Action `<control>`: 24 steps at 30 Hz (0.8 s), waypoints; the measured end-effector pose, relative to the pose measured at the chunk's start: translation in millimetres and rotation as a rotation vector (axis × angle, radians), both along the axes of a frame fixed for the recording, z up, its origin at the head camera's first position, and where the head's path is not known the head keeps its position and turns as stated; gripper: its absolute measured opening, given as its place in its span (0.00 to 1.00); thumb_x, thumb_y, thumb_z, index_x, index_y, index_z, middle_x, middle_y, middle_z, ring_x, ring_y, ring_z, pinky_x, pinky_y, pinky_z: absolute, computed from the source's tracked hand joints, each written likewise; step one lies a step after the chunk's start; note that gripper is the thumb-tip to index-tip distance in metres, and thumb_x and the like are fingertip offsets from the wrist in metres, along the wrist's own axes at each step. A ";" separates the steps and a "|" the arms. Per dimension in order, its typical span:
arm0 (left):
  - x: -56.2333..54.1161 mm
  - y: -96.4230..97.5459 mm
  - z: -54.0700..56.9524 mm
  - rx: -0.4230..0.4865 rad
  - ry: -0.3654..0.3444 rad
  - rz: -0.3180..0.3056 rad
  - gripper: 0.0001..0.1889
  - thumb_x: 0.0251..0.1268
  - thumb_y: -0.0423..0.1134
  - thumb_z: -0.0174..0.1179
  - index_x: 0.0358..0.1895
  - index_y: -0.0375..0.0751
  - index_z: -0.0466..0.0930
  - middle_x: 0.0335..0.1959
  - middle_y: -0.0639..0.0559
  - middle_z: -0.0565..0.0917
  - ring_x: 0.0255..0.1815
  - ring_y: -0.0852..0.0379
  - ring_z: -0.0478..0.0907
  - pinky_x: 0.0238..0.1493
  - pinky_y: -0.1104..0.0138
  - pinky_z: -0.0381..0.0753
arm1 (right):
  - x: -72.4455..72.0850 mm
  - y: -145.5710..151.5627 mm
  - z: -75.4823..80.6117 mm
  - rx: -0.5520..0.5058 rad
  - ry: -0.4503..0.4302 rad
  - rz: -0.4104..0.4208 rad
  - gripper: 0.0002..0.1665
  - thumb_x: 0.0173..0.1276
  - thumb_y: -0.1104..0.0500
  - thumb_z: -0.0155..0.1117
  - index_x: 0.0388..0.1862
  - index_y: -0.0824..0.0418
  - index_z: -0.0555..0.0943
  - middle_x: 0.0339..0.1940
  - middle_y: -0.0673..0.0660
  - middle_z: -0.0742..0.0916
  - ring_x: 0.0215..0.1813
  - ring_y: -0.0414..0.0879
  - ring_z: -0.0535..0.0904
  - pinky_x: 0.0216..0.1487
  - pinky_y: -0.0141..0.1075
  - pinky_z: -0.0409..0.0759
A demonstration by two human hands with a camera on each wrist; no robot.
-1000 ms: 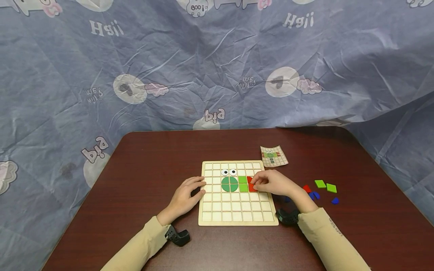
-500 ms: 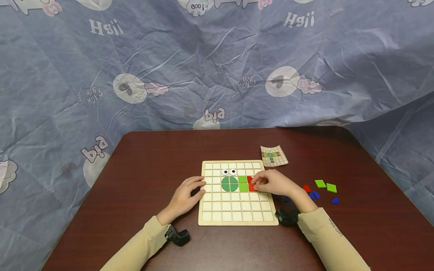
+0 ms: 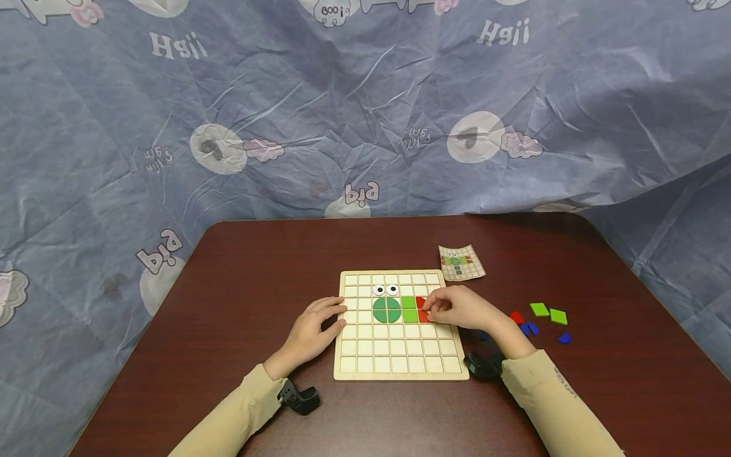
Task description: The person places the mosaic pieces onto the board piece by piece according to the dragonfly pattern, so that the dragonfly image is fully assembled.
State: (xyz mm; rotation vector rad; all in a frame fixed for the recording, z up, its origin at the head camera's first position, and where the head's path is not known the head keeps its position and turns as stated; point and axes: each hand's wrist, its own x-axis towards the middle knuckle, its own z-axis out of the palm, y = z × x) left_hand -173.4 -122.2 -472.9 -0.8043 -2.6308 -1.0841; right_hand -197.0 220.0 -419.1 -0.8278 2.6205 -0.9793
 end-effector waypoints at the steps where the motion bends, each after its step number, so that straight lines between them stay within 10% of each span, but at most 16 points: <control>1: 0.0 -0.1 -0.1 0.000 0.000 0.000 0.16 0.66 0.40 0.58 0.55 0.39 0.80 0.61 0.47 0.74 0.65 0.50 0.66 0.61 0.51 0.67 | 0.1 0.3 0.7 -0.001 -0.002 0.001 0.06 0.62 0.60 0.66 0.38 0.59 0.83 0.27 0.45 0.81 0.31 0.39 0.75 0.37 0.32 0.76; 24: -1.2 -1.1 -2.3 -0.002 0.006 -0.006 0.16 0.67 0.40 0.57 0.54 0.38 0.80 0.61 0.46 0.74 0.64 0.49 0.66 0.61 0.52 0.67 | -1.3 46.8 31.7 -0.060 0.003 -0.154 0.15 0.62 0.59 0.67 0.46 0.64 0.82 0.34 0.50 0.84 0.37 0.43 0.80 0.44 0.35 0.80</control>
